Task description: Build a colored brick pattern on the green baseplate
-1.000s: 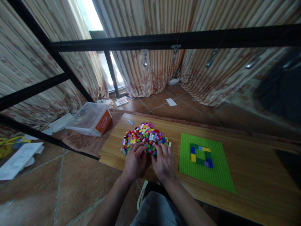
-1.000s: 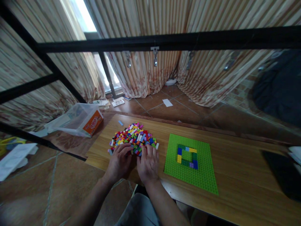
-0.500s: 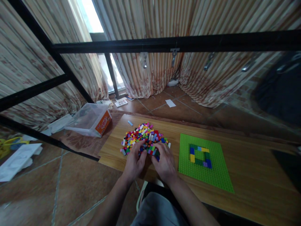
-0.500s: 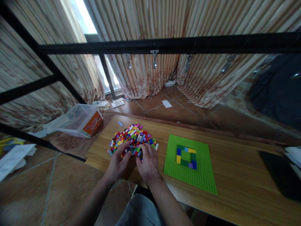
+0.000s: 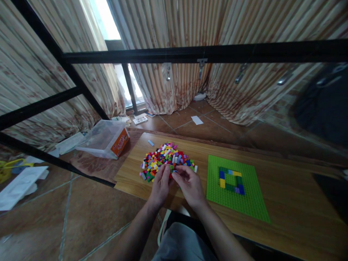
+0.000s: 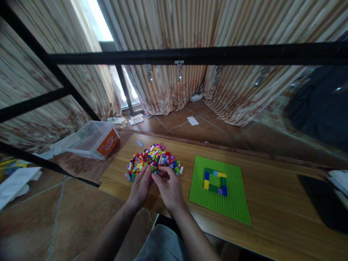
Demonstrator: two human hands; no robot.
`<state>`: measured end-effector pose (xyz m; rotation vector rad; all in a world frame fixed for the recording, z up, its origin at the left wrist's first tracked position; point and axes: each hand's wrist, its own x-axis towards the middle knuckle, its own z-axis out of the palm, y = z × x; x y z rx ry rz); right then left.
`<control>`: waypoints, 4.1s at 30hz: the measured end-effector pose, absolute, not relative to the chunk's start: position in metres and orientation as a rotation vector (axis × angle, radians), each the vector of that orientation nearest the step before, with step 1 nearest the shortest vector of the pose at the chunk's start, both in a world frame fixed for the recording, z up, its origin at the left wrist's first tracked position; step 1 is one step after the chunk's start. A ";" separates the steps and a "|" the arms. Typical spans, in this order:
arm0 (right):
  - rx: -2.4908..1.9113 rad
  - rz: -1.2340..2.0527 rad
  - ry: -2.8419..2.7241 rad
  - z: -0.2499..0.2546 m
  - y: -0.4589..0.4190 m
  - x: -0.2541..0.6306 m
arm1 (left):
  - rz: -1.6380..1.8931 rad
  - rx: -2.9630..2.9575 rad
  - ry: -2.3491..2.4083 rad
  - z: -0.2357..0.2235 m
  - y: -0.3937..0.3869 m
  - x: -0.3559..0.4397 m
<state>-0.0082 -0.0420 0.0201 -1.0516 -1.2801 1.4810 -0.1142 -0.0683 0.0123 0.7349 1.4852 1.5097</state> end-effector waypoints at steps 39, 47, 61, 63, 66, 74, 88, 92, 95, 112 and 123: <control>-1.103 1.167 -1.260 0.016 -0.039 -0.026 | 1.562 1.166 1.742 0.010 -0.059 -0.086; -1.141 1.133 -1.234 0.018 -0.042 -0.029 | 1.581 1.090 1.728 0.017 -0.059 -0.085; -1.045 1.211 -1.121 0.016 -0.046 -0.026 | 1.566 1.184 1.735 0.018 -0.057 -0.085; -1.048 1.206 -1.107 0.018 -0.046 -0.026 | 1.579 1.185 1.741 0.021 -0.056 -0.084; -1.040 1.177 -1.101 0.020 -0.045 -0.025 | 1.601 1.155 1.745 0.025 -0.055 -0.081; -1.033 1.137 -1.087 0.026 -0.046 -0.027 | 1.611 1.011 1.740 0.032 -0.053 -0.077; -1.110 1.346 -0.916 0.016 -0.049 -0.024 | 1.545 0.885 1.726 0.018 -0.050 -0.088; -1.161 1.351 -1.056 0.013 -0.046 -0.020 | 1.518 0.907 1.799 0.010 -0.050 -0.091; -1.143 1.347 -1.119 0.010 -0.044 -0.018 | 1.533 0.888 1.785 0.008 -0.050 -0.092; -1.154 1.218 -1.150 0.013 -0.050 -0.017 | 1.458 0.989 1.893 0.013 -0.043 -0.091; -1.077 1.493 -0.720 0.007 -0.037 -0.020 | 1.528 0.361 1.312 0.007 -0.044 -0.095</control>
